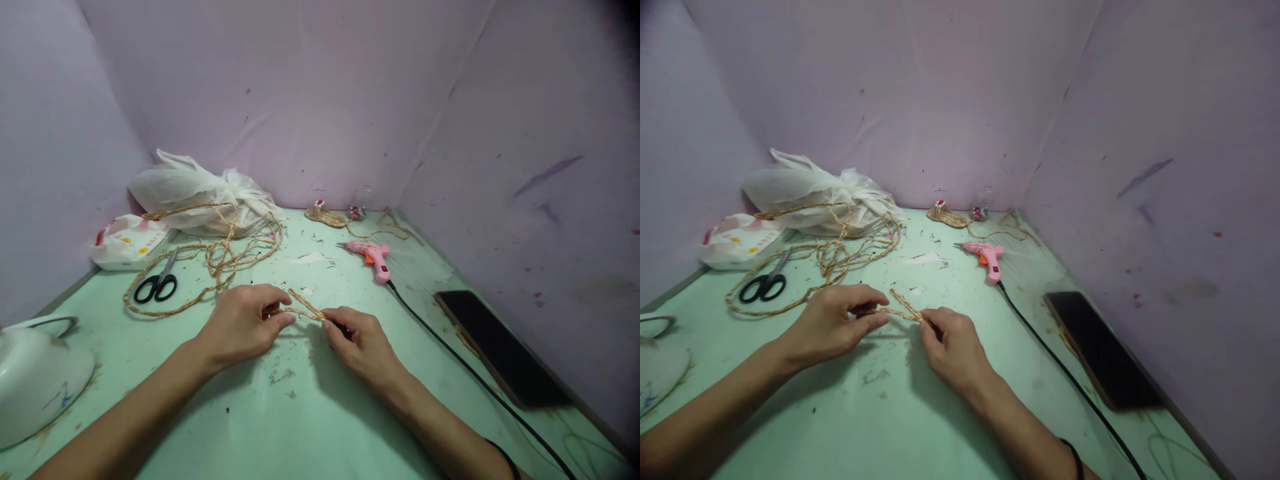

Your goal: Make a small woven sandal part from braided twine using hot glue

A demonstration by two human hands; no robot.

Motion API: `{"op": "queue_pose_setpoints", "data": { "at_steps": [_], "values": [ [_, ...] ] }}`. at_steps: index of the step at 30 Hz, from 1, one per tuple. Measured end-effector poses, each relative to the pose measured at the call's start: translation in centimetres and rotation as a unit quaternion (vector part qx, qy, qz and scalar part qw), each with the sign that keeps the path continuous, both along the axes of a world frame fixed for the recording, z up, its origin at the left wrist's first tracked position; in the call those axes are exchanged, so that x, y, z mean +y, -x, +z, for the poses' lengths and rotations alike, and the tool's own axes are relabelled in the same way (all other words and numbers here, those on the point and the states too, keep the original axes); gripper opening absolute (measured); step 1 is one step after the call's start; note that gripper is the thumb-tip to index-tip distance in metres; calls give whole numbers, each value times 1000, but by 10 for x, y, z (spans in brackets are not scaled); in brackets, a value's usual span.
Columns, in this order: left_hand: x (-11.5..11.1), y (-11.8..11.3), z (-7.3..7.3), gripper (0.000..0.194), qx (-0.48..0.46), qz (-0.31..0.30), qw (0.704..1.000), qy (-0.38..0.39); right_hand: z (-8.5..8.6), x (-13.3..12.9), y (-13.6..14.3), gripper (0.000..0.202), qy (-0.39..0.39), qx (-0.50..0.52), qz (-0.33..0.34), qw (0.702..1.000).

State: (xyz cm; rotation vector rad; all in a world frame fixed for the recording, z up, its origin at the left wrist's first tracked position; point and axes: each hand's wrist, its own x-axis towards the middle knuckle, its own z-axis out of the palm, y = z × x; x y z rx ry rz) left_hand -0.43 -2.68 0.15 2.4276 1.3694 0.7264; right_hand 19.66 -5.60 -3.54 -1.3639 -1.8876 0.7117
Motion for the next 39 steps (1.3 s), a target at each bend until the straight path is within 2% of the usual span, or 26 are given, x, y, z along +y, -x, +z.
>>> {"op": "queue_pose_setpoints", "data": {
  "at_steps": [5, 11, 14, 16, 19, 22, 24, 33, 39],
  "values": [
    [-5, -2, 0, 17, -3, -40, 998, -37, 0, -1, 1, 21, -13, 4, 3, 1000],
    [-10, -9, 8, 39, 138, 24, 990, 4, -3, 0, -1, 20, -43, -4, 11, 999],
    [-10, -10, 11, 32, 137, 24, 990, 36, -4, 0, -1, 22, -56, -13, 7, 998],
    [-10, -10, 9, 23, 117, 15, 993, 28, -2, -1, -1, 22, -52, -14, 11, 998],
    [-8, -8, 2, 20, 135, 10, 989, -67, 0, -3, 0, 22, -36, -11, 25, 999],
    [-8, -7, -5, 24, 163, 3, 970, -182, 2, -4, 1, 22, -28, -14, 30, 999],
    [-7, -6, -7, 24, 158, -7, 960, -229, 3, -4, 1, 23, -27, -14, 29, 999],
    [-1, -4, -9, 20, 138, -61, 920, -363, 3, -3, 1, 23, -26, -13, 37, 999],
    [4, 0, -14, 18, 134, -78, 908, -390, 4, -5, 1, 23, -26, -17, 38, 999]
  ]
}}
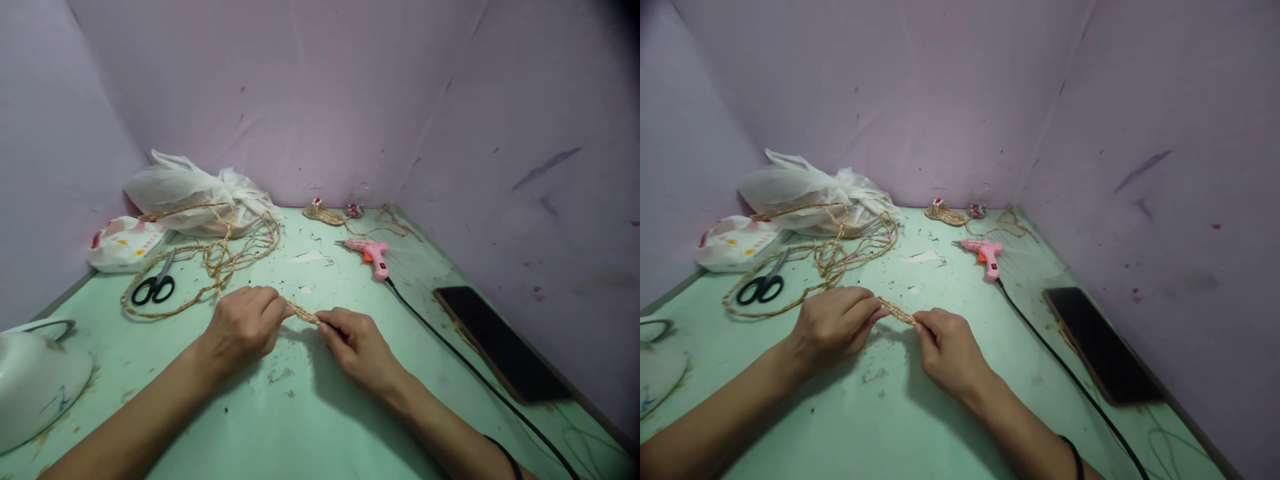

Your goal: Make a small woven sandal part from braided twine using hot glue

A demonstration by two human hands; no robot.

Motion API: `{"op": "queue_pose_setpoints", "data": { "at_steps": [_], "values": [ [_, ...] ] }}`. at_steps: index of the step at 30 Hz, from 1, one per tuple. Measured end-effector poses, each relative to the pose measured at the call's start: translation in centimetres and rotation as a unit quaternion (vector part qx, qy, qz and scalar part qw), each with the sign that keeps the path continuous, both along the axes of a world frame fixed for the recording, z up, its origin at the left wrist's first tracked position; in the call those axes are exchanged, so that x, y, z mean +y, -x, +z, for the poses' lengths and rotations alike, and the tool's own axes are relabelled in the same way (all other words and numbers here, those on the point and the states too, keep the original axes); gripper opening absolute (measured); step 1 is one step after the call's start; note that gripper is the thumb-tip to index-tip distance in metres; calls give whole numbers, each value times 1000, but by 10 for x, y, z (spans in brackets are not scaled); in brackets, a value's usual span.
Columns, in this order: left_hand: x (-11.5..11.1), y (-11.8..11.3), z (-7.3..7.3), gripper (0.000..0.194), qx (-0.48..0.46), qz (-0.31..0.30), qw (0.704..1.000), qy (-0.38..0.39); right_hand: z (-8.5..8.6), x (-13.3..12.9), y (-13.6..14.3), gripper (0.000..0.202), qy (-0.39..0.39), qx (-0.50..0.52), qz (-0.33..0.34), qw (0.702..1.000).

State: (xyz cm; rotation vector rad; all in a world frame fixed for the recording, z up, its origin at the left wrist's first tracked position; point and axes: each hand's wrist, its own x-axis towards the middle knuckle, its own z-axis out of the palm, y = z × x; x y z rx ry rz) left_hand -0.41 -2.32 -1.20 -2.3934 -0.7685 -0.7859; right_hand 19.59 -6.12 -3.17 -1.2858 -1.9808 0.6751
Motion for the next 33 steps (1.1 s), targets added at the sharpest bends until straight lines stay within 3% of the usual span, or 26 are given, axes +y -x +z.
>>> {"op": "queue_pose_setpoints", "data": {
  "at_steps": [5, 12, 16, 25, 33],
  "values": [
    [0, 1, -2, 14, -34, 3, 999, 37, 0, 0, 0, 23, -5, -3, 3, 1000],
    [3, 3, -1, 14, -87, -44, 979, 177, -1, 3, -2, 24, -2, 17, 7, 1000],
    [2, 4, 4, 15, -93, -29, 964, 248, -2, 4, -2, 25, 13, 30, 8, 999],
    [-2, 2, 10, 19, -77, -32, 969, 232, -1, 2, -1, 27, 48, 65, -13, 997],
    [-8, -3, 6, 9, -70, -39, 969, 232, -6, 5, -1, 17, -3, 44, -2, 999]
  ]
}}
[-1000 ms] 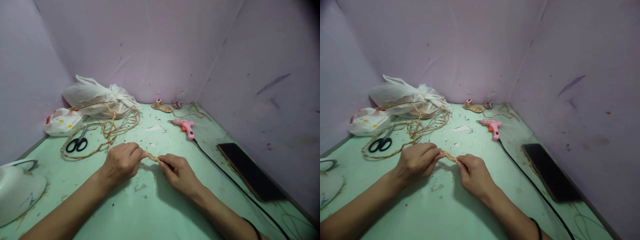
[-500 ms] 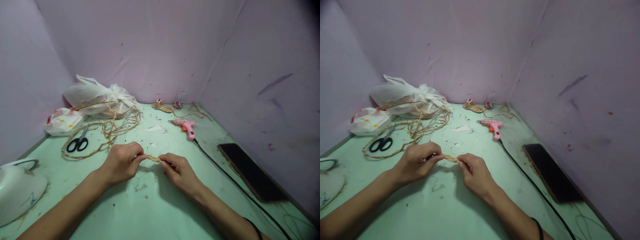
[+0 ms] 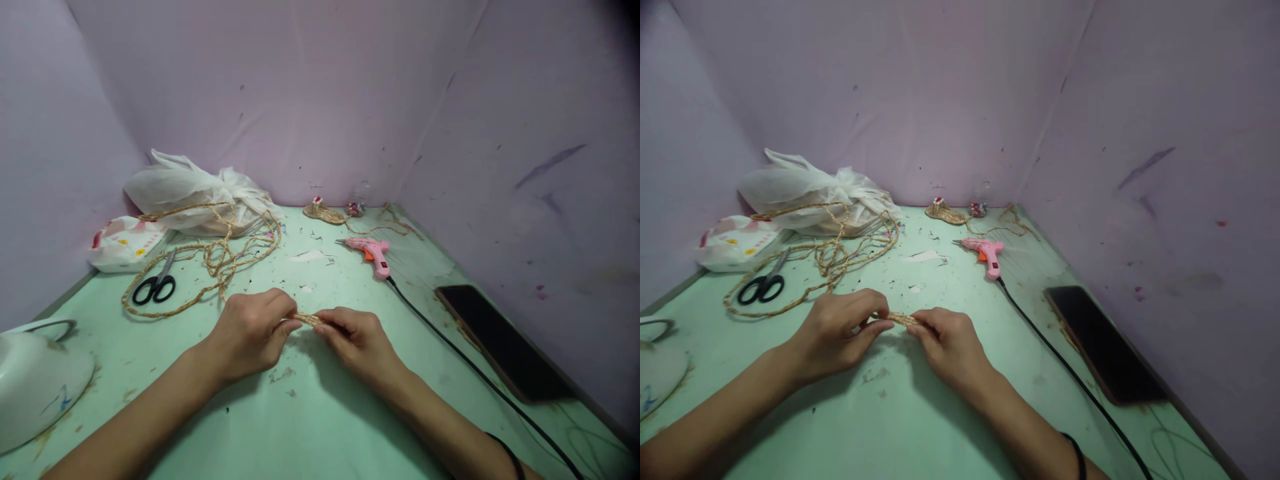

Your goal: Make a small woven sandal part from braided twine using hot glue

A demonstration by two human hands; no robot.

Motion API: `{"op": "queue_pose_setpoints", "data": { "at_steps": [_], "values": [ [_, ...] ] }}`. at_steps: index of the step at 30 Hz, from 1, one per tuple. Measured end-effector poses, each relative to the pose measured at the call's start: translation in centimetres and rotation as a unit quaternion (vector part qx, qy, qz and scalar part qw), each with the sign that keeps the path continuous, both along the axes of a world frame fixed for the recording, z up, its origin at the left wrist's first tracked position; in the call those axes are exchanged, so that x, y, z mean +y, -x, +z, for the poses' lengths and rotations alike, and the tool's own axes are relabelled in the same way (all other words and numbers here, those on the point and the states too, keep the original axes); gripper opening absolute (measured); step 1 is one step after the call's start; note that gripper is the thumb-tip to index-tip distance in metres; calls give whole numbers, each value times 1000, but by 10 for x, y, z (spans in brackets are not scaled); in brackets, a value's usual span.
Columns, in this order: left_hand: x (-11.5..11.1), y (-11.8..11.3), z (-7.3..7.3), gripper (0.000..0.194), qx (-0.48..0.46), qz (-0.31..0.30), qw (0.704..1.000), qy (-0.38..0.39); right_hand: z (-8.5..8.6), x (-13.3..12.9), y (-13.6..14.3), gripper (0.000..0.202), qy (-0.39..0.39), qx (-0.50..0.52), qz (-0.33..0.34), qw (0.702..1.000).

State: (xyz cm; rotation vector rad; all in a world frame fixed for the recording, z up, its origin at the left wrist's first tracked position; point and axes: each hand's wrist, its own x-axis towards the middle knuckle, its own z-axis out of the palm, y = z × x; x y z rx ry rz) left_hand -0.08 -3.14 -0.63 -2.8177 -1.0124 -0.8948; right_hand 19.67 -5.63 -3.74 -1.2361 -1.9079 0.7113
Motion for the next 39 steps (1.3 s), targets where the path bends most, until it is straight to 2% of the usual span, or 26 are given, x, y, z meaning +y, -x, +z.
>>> {"op": "queue_pose_setpoints", "data": {
  "at_steps": [4, 7, 9, 17, 20, 27, 32, 36, 39],
  "values": [
    [0, 4, 6, 30, -19, 39, 999, 16, -1, 0, -1, 18, -4, -2, -20, 1000],
    [2, 7, 11, 18, -9, 79, 996, 36, 0, -1, -2, 18, -13, -7, -27, 1000],
    [3, 8, 13, 21, 9, 87, 995, 48, 0, -1, -2, 19, -22, -9, -25, 999],
    [3, 8, 15, 20, 26, 66, 995, 64, -1, -1, -1, 18, -42, -9, -41, 998],
    [4, 10, 13, 22, 44, 55, 996, 45, -2, -1, -1, 18, -46, -7, -34, 998],
    [8, 15, 11, 23, 56, 31, 998, 5, 0, 0, -1, 19, 15, 28, -7, 999],
    [10, 17, 11, 21, 72, 45, 996, 17, 1, -1, 0, 18, 14, 24, 22, 999],
    [13, 18, 5, 21, 96, 57, 994, 14, -2, 0, -4, 19, -21, -13, 35, 999],
    [14, 15, -2, 24, 139, 56, 988, 23, -4, 3, -10, 18, -44, -121, 33, 991]
  ]
}}
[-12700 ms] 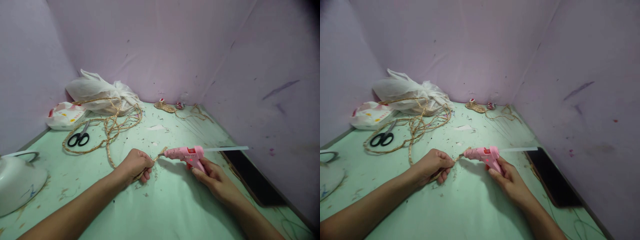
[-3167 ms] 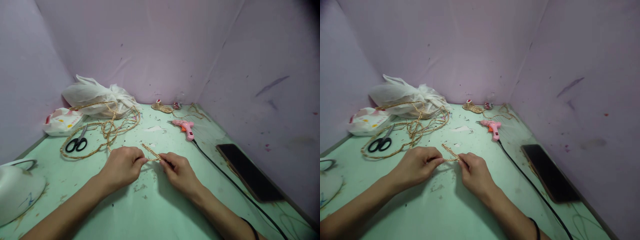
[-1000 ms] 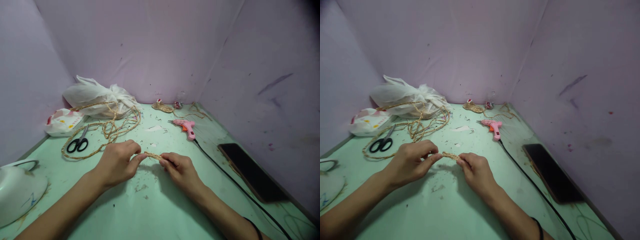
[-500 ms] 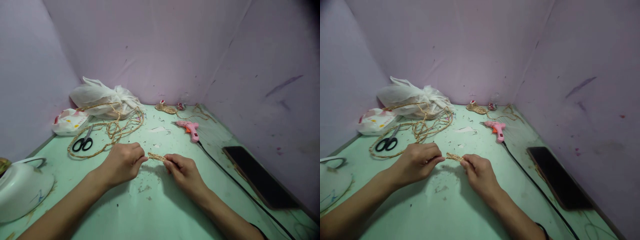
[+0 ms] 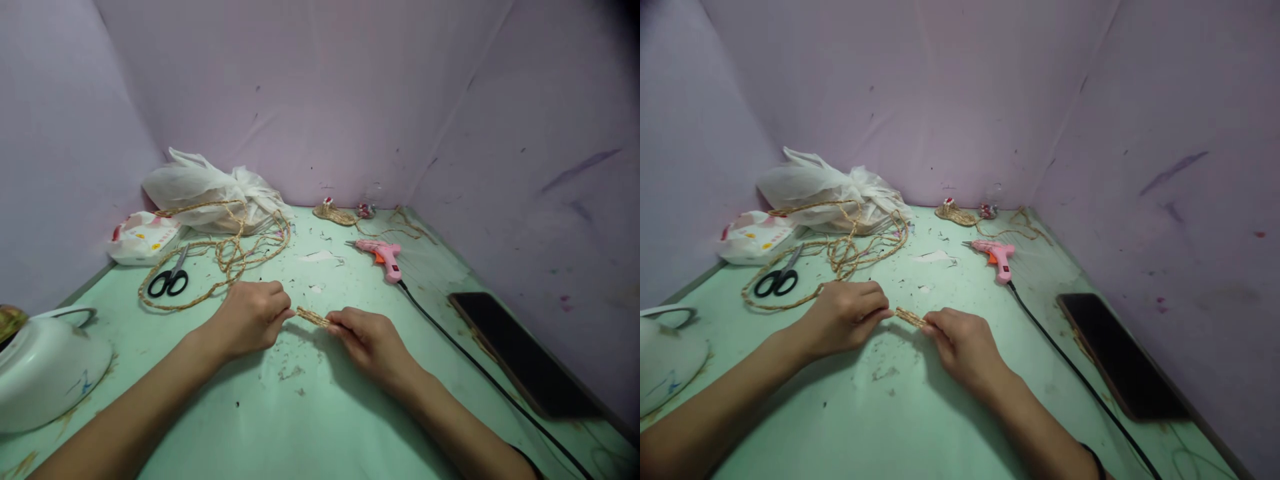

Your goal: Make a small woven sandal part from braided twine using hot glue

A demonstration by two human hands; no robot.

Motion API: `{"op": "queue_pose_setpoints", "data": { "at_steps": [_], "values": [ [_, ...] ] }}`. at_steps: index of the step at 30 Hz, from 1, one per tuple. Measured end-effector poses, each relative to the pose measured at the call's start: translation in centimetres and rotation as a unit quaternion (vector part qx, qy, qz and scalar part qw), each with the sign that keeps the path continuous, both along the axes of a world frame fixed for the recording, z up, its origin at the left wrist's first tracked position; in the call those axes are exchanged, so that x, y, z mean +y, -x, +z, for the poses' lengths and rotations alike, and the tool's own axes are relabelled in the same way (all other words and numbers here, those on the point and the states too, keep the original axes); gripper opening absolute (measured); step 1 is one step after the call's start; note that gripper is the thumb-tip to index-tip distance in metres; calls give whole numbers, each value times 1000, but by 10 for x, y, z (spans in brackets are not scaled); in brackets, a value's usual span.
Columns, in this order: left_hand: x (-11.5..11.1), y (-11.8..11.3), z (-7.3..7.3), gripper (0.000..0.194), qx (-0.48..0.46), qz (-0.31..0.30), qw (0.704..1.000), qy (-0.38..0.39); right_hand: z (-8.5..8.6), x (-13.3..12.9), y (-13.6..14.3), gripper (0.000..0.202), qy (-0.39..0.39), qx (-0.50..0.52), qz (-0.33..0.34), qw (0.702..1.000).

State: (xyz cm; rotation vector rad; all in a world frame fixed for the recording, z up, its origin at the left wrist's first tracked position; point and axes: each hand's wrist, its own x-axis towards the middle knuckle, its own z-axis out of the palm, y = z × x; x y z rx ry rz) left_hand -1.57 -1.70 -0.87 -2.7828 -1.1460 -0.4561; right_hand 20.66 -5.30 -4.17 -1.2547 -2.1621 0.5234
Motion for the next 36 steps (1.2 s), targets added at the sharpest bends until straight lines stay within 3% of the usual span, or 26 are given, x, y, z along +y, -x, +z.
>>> {"op": "queue_pose_setpoints", "data": {
  "at_steps": [3, 6, 9, 11, 15, 19, 29, 36],
  "values": [
    [-1, -6, -7, 24, 57, 3, 997, 53, 1, 5, -6, 15, -10, -126, -12, 992],
    [-4, -10, -9, 20, 69, 20, 991, 111, 2, 10, -10, 14, -30, -179, -21, 983],
    [-4, -12, -9, 9, -4, 38, 986, 164, 1, 12, -12, 15, -44, -189, -22, 981],
    [-3, -14, -13, 12, -77, 33, 981, 175, 1, 13, -13, 17, -47, -189, -18, 981],
    [-3, -23, -26, 13, -148, -28, 977, 152, 2, 14, -12, 21, -47, -174, -37, 983],
    [-4, -28, -37, 18, -153, -49, 981, 110, 3, 13, -12, 7, -74, -164, -28, 983],
    [-2, -36, -32, 21, -96, -36, 993, 63, -3, 17, -9, 13, -157, -173, -7, 972],
    [1, -37, -26, 20, -35, -65, 996, 40, -2, 19, -24, 8, -48, -76, 20, 996]
  ]
}}
